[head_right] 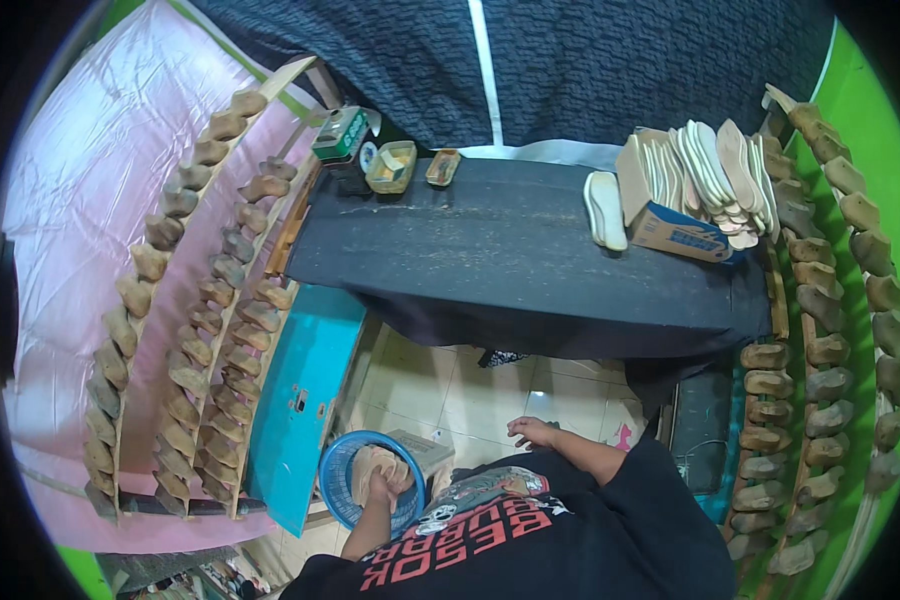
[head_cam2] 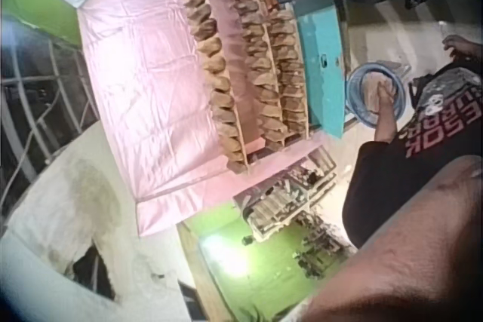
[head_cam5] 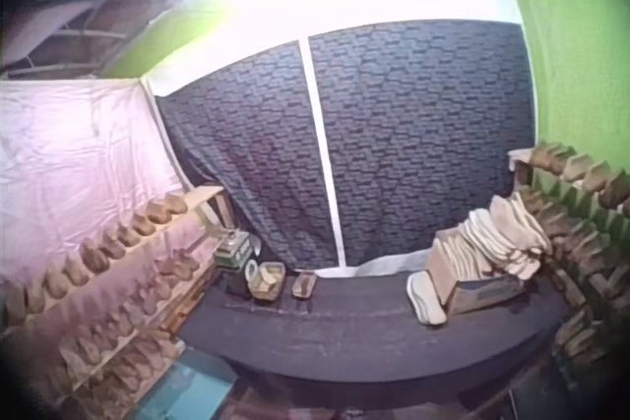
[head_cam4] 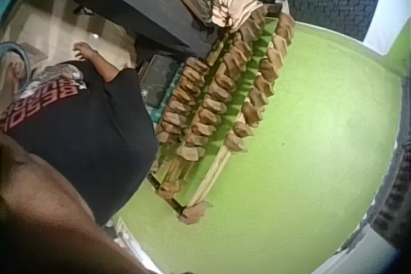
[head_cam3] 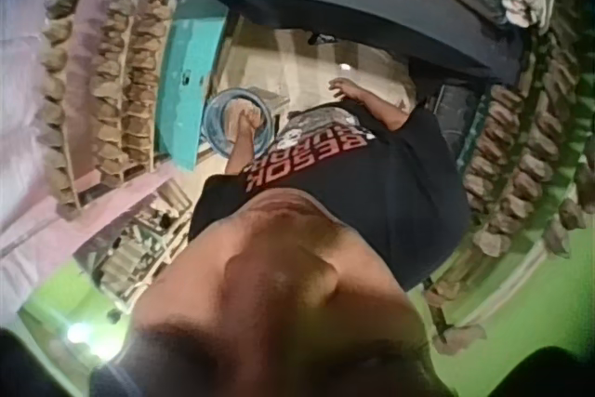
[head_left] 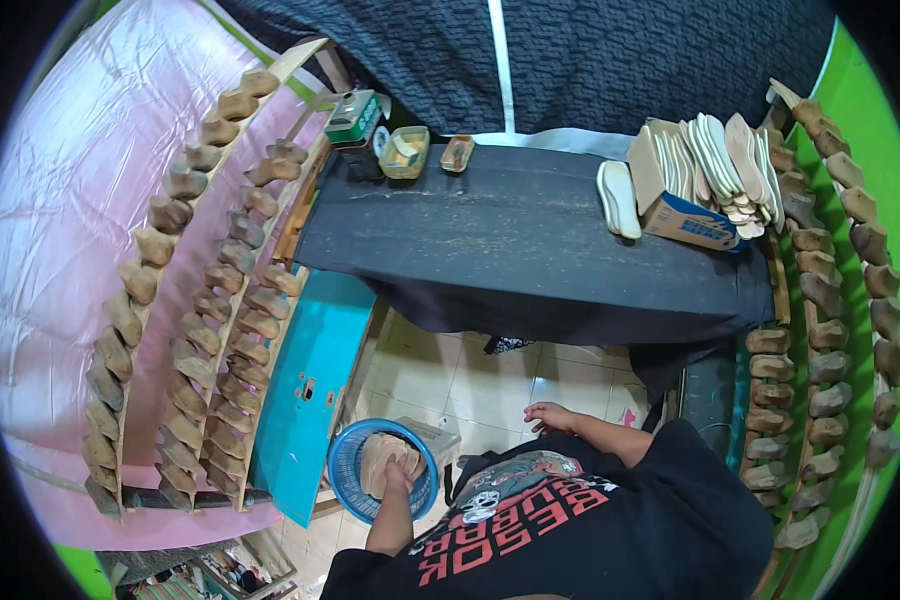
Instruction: Applying glue to shoe insoles using a small brush at a workbench.
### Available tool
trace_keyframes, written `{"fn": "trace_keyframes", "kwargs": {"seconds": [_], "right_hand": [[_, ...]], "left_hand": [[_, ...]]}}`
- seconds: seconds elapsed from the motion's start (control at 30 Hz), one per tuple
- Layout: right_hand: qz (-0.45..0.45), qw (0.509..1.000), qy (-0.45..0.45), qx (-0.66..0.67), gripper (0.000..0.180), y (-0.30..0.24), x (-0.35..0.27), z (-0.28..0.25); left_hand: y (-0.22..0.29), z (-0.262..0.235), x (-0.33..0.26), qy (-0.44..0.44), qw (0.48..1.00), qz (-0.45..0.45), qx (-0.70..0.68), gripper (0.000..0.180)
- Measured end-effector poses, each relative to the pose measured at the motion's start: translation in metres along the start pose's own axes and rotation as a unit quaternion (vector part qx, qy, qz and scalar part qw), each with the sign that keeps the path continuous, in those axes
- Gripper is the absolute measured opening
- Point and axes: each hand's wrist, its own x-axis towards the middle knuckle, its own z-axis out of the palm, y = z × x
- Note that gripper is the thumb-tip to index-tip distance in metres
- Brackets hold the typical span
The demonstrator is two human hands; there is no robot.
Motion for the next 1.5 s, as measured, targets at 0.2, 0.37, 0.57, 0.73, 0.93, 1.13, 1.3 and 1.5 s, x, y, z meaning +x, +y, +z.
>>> {"fn": "trace_keyframes", "kwargs": {"seconds": [0.2, 0.37, 0.57, 0.73, 0.93, 1.13, 1.3, 1.5], "right_hand": [[-0.066, 0.997, 0.042, 0.024, 0.043, 0.017, -0.03, -0.075], [-0.222, 0.971, 0.067, 0.051, 0.039, -0.047, -0.089, -0.116], [-0.437, 0.855, 0.232, 0.155, 0.023, -0.142, -0.135, -0.177], [-0.396, 0.765, 0.461, 0.213, 0.024, -0.201, -0.119, -0.228], [-0.315, 0.739, 0.533, 0.268, 0.039, -0.224, -0.109, -0.253], [-0.267, 0.752, 0.555, 0.234, 0.046, -0.274, -0.108, -0.261], [-0.227, 0.747, 0.585, 0.221, 0.044, -0.3, -0.087, -0.262], [-0.302, 0.774, 0.512, 0.217, 0.038, -0.312, -0.089, -0.247]], "left_hand": [[-0.048, 0.136, -0.016, -0.092, 0.986, 0.02, 0.141, 0.063], [-0.049, 0.24, -0.041, -0.149, 0.97, 0.087, 0.168, 0.053], [-0.004, 0.383, -0.093, -0.296, 0.925, 0.167, 0.167, 0.035], [0.031, 0.482, -0.121, -0.445, 0.856, 0.17, 0.203, 0.03], [0.05, 0.599, -0.114, -0.559, 0.785, 0.082, 0.255, 0.051], [0.046, 0.689, -0.103, -0.653, 0.675, 0.002, 0.342, 0.069], [0.015, 0.741, -0.088, -0.628, 0.673, -0.019, 0.391, 0.074], [-0.012, 0.754, -0.072, -0.583, 0.703, -0.024, 0.407, 0.075]]}}
